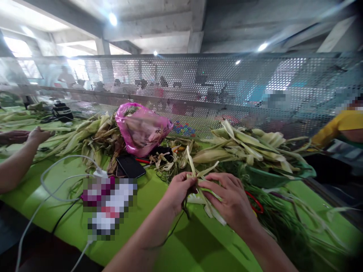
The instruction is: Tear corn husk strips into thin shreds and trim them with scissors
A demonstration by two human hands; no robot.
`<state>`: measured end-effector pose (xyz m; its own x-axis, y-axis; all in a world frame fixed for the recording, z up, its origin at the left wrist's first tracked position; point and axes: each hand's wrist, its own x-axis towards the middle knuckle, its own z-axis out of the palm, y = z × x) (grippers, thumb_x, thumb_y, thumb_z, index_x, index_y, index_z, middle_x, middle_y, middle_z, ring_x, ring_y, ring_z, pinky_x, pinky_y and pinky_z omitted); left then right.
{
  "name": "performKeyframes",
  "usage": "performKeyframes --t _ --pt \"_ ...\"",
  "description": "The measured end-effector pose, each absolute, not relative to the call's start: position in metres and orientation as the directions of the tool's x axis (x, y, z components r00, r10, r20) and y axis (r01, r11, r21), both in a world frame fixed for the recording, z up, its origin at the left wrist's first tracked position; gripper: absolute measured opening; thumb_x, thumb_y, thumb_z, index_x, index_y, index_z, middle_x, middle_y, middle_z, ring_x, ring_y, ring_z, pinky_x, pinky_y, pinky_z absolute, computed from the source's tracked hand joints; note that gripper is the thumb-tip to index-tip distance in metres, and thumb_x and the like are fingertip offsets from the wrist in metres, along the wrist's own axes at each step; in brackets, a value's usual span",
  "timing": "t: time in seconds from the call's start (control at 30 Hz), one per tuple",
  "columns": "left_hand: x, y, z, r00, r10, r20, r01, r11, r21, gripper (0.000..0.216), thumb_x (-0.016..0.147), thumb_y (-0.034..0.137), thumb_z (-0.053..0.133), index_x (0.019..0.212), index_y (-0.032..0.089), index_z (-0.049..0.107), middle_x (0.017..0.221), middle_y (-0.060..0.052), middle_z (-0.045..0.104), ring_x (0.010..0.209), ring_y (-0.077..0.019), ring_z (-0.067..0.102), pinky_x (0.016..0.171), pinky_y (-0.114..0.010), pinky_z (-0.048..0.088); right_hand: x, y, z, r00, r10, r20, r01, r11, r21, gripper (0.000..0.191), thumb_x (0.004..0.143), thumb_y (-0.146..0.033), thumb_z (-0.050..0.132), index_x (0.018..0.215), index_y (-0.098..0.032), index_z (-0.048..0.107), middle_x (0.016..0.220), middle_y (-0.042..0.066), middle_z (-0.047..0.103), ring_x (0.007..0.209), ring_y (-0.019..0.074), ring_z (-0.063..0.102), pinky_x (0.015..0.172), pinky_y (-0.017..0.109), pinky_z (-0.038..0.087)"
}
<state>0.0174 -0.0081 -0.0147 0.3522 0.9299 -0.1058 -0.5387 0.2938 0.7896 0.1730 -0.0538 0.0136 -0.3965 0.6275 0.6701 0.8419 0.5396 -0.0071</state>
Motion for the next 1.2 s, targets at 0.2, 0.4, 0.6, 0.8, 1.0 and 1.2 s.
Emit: performKeyframes --t 0.2,0.4,0.6,0.8,1.0,1.2 --pt "0.018 -0.009 -0.016 0.413 0.906 -0.096 -0.499 0.313 0.808 0.043 0.054 0.038 0.081 0.081 0.013 0.059 0.063 0.002 0.056 0.051 -0.0066 0.046 0.054 -0.021 0.036 0.171 -0.052 0.013 -0.386 0.641 0.664 0.788 0.603 -0.124 0.019 0.084 -0.020 0.060 0.097 -0.028 0.071 0.097 0.005 0.067 0.091 0.0240 0.058 0.079 0.038 0.042" --pt "0.022 -0.012 -0.013 0.389 0.921 0.030 -0.406 0.142 0.903 0.038 0.064 0.043 0.072 0.080 0.013 0.058 0.059 0.004 0.049 0.052 -0.0067 0.041 0.054 -0.022 0.031 0.166 -0.049 0.001 -0.024 0.800 0.600 0.709 0.437 -0.554 0.018 0.085 -0.038 0.060 0.083 -0.022 0.068 0.083 0.005 0.069 0.080 0.0224 0.062 0.075 0.033 0.046" --pt "0.024 -0.015 -0.010 0.416 0.907 0.057 -0.336 0.095 0.937 0.026 0.071 0.036 0.064 0.083 0.014 0.058 0.058 0.005 0.044 0.053 -0.0073 0.036 0.054 -0.022 0.026 0.158 -0.052 0.000 0.202 0.880 0.431 0.599 0.237 -0.765 0.029 0.080 -0.048 0.061 0.077 -0.020 0.063 0.074 0.004 0.068 0.068 0.0210 0.060 0.066 0.030 0.045" --pt "0.023 -0.022 -0.004 0.440 0.898 0.005 -0.402 0.192 0.895 0.023 0.067 0.030 0.066 0.079 0.014 0.054 0.057 0.007 0.039 0.051 -0.0060 0.030 0.051 -0.022 0.020 0.152 -0.053 0.005 0.367 0.860 0.355 0.472 0.157 -0.868 0.031 0.069 -0.049 0.070 0.067 -0.020 0.057 0.061 -0.001 0.059 0.057 0.0163 0.052 0.056 0.027 0.041" --pt "0.023 -0.022 -0.004 0.434 0.901 -0.010 -0.444 0.224 0.867 0.039 0.062 0.044 0.075 0.076 0.015 0.053 0.056 0.007 0.039 0.048 -0.0046 0.027 0.048 -0.021 0.017 0.149 -0.046 -0.010 0.342 0.927 0.157 0.008 0.164 -0.986 0.030 0.066 -0.045 0.075 0.071 -0.020 0.061 0.066 -0.001 0.062 0.063 0.0162 0.057 0.060 0.026 0.046" --pt "0.020 -0.017 -0.003 0.352 0.930 -0.107 -0.450 0.268 0.852 0.034 0.059 0.040 0.072 0.070 0.016 0.050 0.049 0.008 0.036 0.043 -0.0042 0.023 0.046 -0.022 0.013 0.154 -0.047 -0.013 0.277 0.913 0.299 0.169 0.260 -0.951 0.024 0.075 -0.039 0.070 0.089 -0.020 0.068 0.081 0.003 0.070 0.076 0.0206 0.063 0.074 0.032 0.049"
